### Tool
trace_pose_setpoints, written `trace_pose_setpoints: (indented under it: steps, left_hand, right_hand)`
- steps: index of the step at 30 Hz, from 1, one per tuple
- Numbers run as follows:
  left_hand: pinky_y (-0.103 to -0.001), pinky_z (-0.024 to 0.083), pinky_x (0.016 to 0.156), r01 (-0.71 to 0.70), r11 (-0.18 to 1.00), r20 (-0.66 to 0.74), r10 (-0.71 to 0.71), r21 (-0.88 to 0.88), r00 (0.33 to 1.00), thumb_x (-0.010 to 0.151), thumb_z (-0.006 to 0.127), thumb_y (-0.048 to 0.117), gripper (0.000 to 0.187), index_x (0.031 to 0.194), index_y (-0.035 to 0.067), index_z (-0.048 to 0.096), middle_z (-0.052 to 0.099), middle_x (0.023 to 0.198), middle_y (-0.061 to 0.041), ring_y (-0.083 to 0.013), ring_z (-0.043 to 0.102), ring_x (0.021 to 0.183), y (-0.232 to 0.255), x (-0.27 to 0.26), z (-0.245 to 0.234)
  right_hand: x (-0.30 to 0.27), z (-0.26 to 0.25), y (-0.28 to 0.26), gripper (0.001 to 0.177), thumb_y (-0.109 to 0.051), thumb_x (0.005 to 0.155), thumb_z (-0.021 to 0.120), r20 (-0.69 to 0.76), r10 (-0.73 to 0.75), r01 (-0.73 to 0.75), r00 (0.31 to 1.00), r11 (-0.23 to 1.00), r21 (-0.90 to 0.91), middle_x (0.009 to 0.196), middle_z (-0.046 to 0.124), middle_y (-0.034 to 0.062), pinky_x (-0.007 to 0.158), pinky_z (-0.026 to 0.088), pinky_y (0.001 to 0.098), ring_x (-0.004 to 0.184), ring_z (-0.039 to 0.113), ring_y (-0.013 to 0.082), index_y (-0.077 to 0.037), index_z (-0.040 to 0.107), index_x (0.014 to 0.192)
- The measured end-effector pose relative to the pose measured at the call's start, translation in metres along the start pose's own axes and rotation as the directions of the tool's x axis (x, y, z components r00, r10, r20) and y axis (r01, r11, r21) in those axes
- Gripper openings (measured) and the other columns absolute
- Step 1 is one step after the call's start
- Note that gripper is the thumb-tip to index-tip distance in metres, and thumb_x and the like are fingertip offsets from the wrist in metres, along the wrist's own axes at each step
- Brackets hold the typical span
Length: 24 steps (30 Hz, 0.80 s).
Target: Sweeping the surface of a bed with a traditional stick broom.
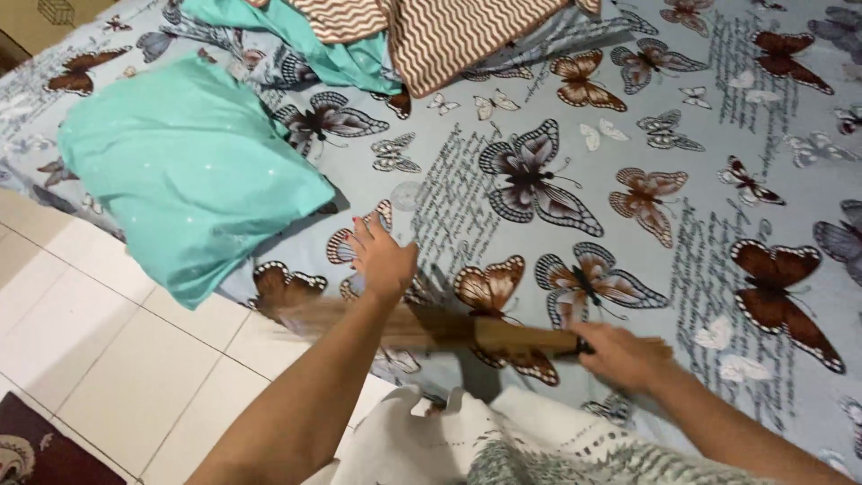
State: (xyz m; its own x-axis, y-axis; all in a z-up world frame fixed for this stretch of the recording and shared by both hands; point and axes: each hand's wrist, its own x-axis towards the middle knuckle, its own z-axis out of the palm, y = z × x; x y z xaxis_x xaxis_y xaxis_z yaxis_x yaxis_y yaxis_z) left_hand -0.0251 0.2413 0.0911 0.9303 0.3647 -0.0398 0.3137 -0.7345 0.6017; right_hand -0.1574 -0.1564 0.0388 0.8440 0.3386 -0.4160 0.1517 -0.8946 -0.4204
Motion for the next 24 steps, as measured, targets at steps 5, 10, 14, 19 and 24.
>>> trace_pose_setpoints:
  steps: [5,10,14,19,24]
  left_hand:
    - [-0.066,0.02,0.118,-0.024,1.0,-0.013,0.024,0.0,1.0,0.077,0.072,0.03,0.092,0.156,0.011,0.029,0.016,0.168,-0.02,-0.0517,0.011,0.152,0.034,-0.041,0.043]
    - [-0.066,0.02,0.118,-0.088,0.996,0.073,0.088,0.0,0.993,0.076,0.073,0.028,0.093,0.156,0.012,0.029,0.016,0.168,-0.021,-0.051,0.011,0.152,0.063,-0.11,0.086]
    - [-0.065,0.019,0.118,-0.121,0.993,0.122,0.122,-0.017,0.985,0.077,0.075,0.028,0.094,0.156,0.011,0.029,0.013,0.168,-0.021,-0.0503,0.01,0.152,0.077,-0.147,0.112]
    - [-0.063,0.018,0.119,-0.073,0.997,0.115,0.075,-0.016,0.991,0.076,0.076,0.028,0.096,0.157,0.012,0.028,0.013,0.168,-0.019,-0.0486,0.009,0.153,0.092,-0.169,0.098]
    - [-0.063,0.017,0.12,-0.041,0.998,0.138,0.036,0.038,0.99,0.08,0.076,0.032,0.095,0.157,0.009,0.025,0.011,0.168,-0.02,-0.0496,0.008,0.153,0.076,-0.155,0.079]
  right_hand:
    - [-0.063,-0.026,0.068,0.046,-0.023,0.087,0.07,-0.223,0.235,-0.188,0.946,0.959,0.212,0.119,0.064,0.0151,0.097,0.051,0.0478,0.113,0.064,0.0331,-0.011,0.056,0.128]
    - [-0.123,0.017,0.18,0.042,-0.023,0.09,0.072,-0.521,0.496,-0.43,0.695,0.867,0.251,0.122,0.059,0.0212,0.097,0.049,0.0527,0.112,0.061,0.0417,-0.005,0.062,0.126]
    - [-0.161,0.046,0.25,0.048,-0.018,0.09,0.074,-0.445,0.788,-0.575,0.426,0.615,0.539,0.118,0.063,0.0329,0.094,0.053,0.0574,0.105,0.066,0.0487,0.011,0.058,0.125]
    - [-0.142,0.108,0.336,0.072,-0.015,0.082,0.081,-0.592,0.722,-0.55,0.358,0.676,0.491,0.121,0.06,0.0393,0.09,0.05,0.06,0.106,0.061,0.0541,0.017,0.047,0.137]
    - [-0.133,0.071,0.2,0.054,-0.021,0.088,0.074,-0.344,0.703,-0.623,0.622,0.711,0.326,0.104,0.068,0.0318,0.087,0.057,0.0563,0.093,0.07,0.0489,0.004,0.055,0.132]
